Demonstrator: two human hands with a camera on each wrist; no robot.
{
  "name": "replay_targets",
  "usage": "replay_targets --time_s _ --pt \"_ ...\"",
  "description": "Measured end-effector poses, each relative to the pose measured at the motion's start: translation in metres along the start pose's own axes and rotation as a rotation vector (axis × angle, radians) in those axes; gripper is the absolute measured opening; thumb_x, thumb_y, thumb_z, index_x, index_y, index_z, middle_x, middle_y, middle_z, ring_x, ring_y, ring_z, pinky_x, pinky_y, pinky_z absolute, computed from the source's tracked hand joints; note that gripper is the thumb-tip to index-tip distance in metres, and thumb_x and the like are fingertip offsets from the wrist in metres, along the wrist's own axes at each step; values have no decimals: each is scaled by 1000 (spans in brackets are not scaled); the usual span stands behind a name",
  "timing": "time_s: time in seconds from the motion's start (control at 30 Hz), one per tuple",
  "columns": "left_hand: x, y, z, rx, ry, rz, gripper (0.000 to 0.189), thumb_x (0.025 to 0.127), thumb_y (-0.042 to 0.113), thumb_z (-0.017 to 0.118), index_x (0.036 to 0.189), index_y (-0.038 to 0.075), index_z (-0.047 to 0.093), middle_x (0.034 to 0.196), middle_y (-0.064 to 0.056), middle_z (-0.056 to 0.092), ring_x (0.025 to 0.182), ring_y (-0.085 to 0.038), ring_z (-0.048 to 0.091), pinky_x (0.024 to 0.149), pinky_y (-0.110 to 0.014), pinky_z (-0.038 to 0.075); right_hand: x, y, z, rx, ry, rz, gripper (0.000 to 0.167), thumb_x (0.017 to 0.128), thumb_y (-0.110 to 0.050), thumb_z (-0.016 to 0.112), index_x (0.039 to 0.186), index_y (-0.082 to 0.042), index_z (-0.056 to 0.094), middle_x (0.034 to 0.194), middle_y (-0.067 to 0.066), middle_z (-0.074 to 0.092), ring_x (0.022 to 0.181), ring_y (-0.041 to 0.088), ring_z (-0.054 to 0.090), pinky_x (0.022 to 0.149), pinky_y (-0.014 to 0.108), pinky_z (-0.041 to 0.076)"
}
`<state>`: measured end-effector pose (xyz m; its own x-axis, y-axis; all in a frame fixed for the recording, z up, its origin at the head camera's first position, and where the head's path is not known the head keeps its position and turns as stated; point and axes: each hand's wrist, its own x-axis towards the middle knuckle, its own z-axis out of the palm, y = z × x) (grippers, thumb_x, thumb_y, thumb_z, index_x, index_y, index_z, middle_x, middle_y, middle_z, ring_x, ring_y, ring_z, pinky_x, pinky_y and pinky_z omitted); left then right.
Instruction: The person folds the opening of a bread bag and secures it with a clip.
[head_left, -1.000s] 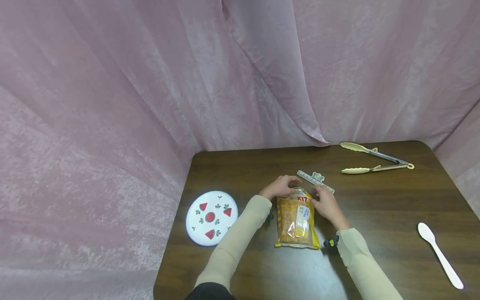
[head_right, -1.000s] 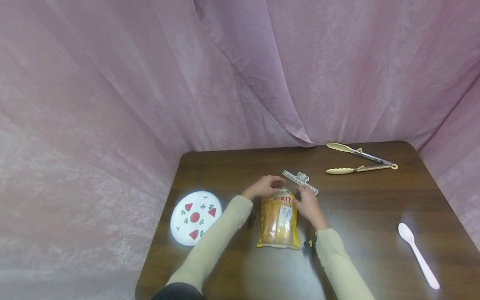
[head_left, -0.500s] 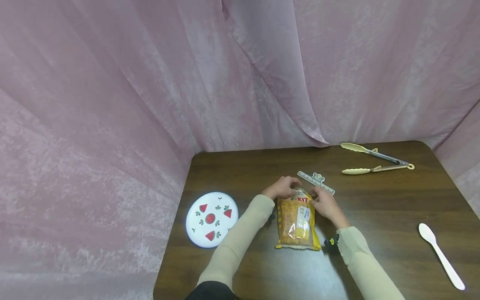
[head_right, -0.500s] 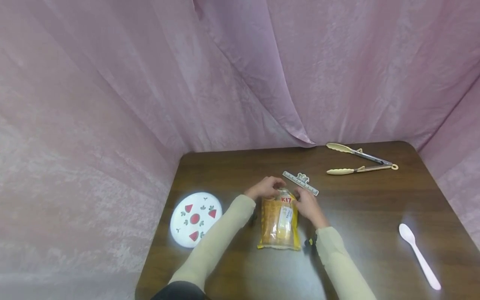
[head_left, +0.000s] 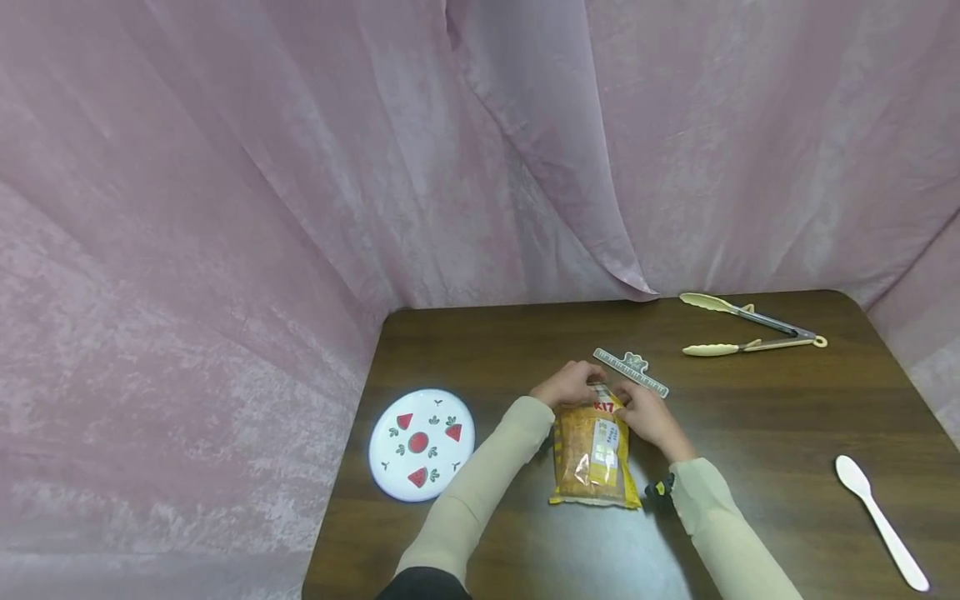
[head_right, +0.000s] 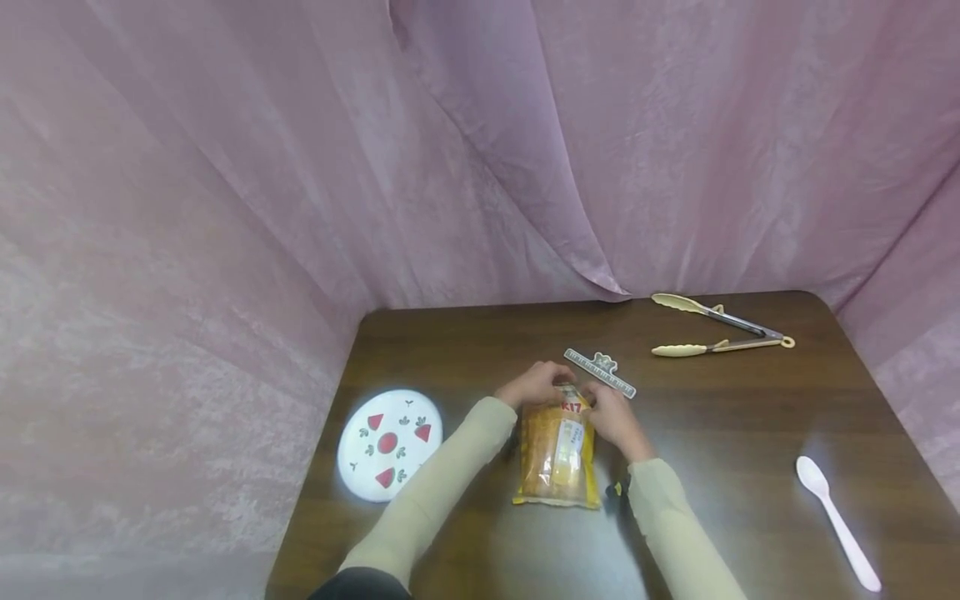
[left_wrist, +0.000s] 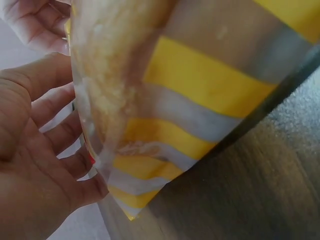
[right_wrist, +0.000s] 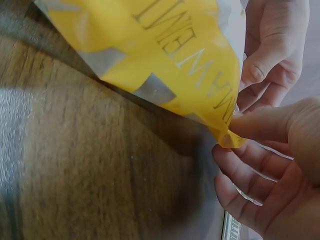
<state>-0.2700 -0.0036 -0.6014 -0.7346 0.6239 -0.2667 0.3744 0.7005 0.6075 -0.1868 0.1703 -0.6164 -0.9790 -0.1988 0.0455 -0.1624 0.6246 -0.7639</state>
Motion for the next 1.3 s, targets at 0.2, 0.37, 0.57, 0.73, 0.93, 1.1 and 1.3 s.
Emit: replay_targets --time_s 0.2,0.37,0.57,0.73,0.93,1.1,1.3 --pt "-1 0 1 -18 22 -7 21 84 7 79 101 16 70 100 6 68 94 -7 59 83 -21 46 0 0 1 21 36 -14 34 74 12 68 108 9 66 89 15 70 78 28 66 73 46 55" --pt "-3 0 2 -19 35 -13 21 83 5 79 95 16 66 97 6 65 91 -7 57 82 -20 45 -3 1 4 46 48 -9 27 74 13 67 100 6 66 87 14 70 76 27 65 71 45 55" --pt "-3 -3 5 -23 31 -38 19 86 4 76 93 16 64 97 6 64 91 -7 56 80 -20 46 -6 5 7 35 70 -13 20 75 13 67 90 2 66 82 11 68 74 25 64 69 43 55" --pt "-1 -8 9 -44 39 -30 19 86 5 77 91 16 63 94 7 63 88 -8 57 77 -20 45 -7 8 6 52 79 -11 20 76 15 67 92 3 66 86 14 69 75 26 66 70 43 55" --pt "3 -12 11 -41 48 -7 20 84 5 79 87 17 63 94 8 64 89 -6 57 79 -21 46 -7 6 3 128 67 46 43 78 12 67 121 11 59 93 17 67 79 29 67 73 44 56" --pt "3 -12 11 -29 54 13 19 85 2 75 86 16 63 92 7 63 87 -7 57 76 -20 45 -3 5 5 70 37 33 34 82 2 73 115 7 63 90 14 68 79 27 66 72 44 54" --pt "1 -9 9 -5 77 25 17 86 0 70 85 16 63 87 7 63 82 -8 56 71 -19 45 2 0 9 -113 45 -7 10 87 -9 73 91 -3 67 77 5 67 71 21 61 66 44 49"
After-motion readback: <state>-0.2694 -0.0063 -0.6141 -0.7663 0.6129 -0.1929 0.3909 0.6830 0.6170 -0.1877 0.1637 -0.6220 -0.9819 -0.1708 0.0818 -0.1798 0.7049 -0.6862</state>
